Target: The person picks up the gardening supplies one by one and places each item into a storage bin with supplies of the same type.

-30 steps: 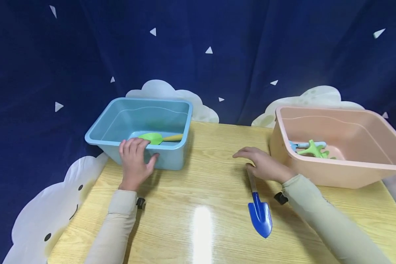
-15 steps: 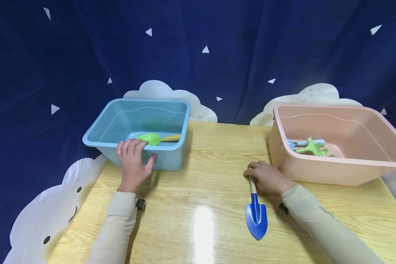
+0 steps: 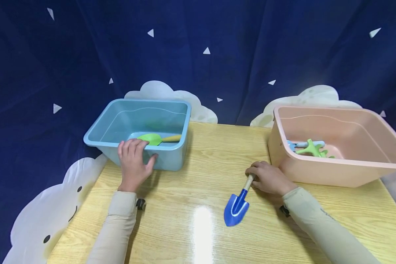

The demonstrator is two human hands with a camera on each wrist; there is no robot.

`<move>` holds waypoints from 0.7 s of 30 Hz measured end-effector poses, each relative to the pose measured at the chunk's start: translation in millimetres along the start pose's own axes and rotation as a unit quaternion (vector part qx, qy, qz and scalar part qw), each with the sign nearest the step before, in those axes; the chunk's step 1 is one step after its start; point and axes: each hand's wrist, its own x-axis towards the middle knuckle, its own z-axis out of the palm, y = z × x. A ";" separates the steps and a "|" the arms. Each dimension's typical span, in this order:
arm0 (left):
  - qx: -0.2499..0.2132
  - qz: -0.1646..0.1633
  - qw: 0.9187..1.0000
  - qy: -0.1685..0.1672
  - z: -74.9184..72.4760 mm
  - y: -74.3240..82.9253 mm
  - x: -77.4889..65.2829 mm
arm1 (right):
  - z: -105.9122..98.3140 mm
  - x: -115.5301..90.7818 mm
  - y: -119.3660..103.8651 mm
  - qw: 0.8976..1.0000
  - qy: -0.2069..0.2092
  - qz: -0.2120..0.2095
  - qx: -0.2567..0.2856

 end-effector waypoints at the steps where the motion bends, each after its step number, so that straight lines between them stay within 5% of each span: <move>1: 0.000 0.000 1.000 0.000 -0.2 0.1 -0.3 | 0.1 0.2 0.1 1.000 0.002 0.008 0.000; 13: -0.001 -0.002 1.000 -0.002 -2.0 0.5 -0.5 | 3.7 3.3 -7.9 0.993 0.034 0.109 -0.022; 21: 0.004 0.002 1.000 -0.004 -1.4 0.3 0.0 | 8.6 9.1 -25.1 0.982 -0.013 0.186 -0.004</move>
